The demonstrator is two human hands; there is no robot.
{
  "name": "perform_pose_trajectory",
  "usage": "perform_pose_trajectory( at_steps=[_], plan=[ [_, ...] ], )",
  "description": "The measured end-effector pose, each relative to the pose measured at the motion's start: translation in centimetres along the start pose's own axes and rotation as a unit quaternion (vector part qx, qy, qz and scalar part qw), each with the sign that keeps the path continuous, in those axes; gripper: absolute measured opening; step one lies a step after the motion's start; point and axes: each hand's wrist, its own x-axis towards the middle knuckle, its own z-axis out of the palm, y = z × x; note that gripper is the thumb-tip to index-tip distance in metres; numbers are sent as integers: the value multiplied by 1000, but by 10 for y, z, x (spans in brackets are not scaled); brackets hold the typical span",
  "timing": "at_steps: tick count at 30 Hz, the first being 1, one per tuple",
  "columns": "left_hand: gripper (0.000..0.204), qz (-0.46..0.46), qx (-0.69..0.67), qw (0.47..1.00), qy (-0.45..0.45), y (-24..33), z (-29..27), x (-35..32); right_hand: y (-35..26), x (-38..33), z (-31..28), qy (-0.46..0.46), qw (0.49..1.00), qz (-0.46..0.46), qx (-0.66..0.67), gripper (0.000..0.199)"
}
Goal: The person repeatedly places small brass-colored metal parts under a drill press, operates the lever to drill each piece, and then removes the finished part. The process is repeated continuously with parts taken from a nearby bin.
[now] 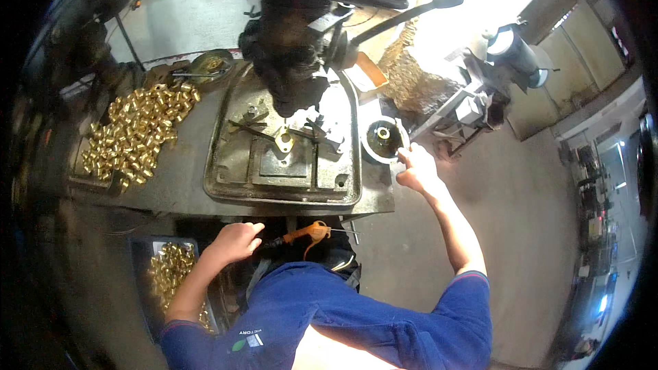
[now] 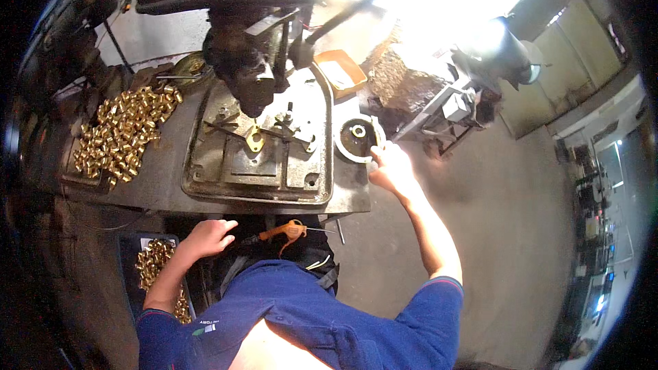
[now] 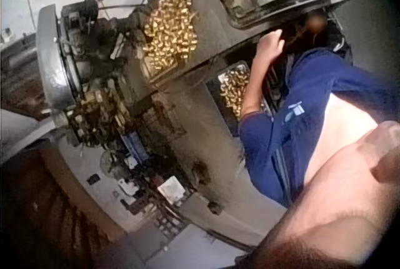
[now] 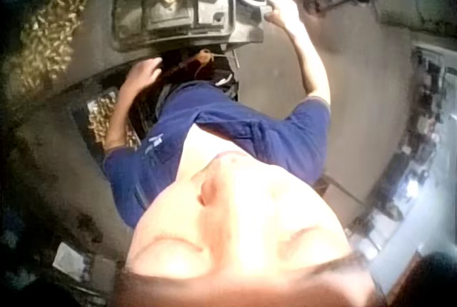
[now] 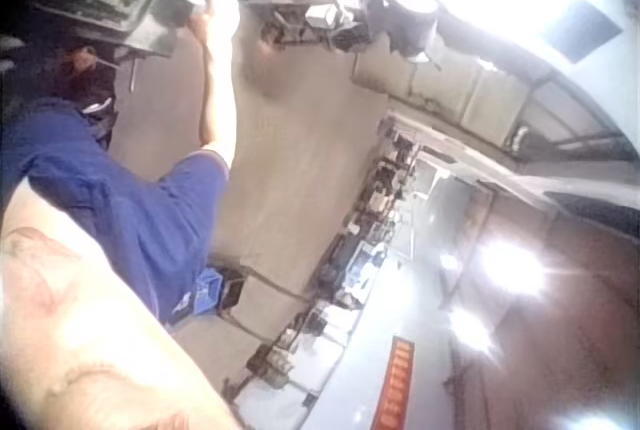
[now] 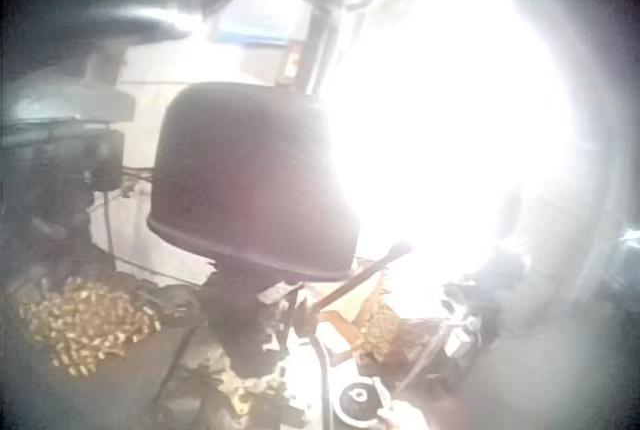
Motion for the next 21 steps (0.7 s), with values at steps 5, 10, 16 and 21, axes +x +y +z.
perform_pose_trajectory(
  at_steps=[5,10,16,21],
  plan=[
    [37,115,-198,968,97,99,89,82,94,-61,-133,-36,982,43,-178,37],
    [40,72,-326,940,68,43,38,36,73,-71,-102,-69,993,76,-56,47],
    [31,-141,-336,893,263,-65,25,60,27,-91,-112,62,984,17,168,43],
    [22,-283,-165,885,332,-115,2,110,17,-118,-96,69,979,8,193,43]
  ],
)
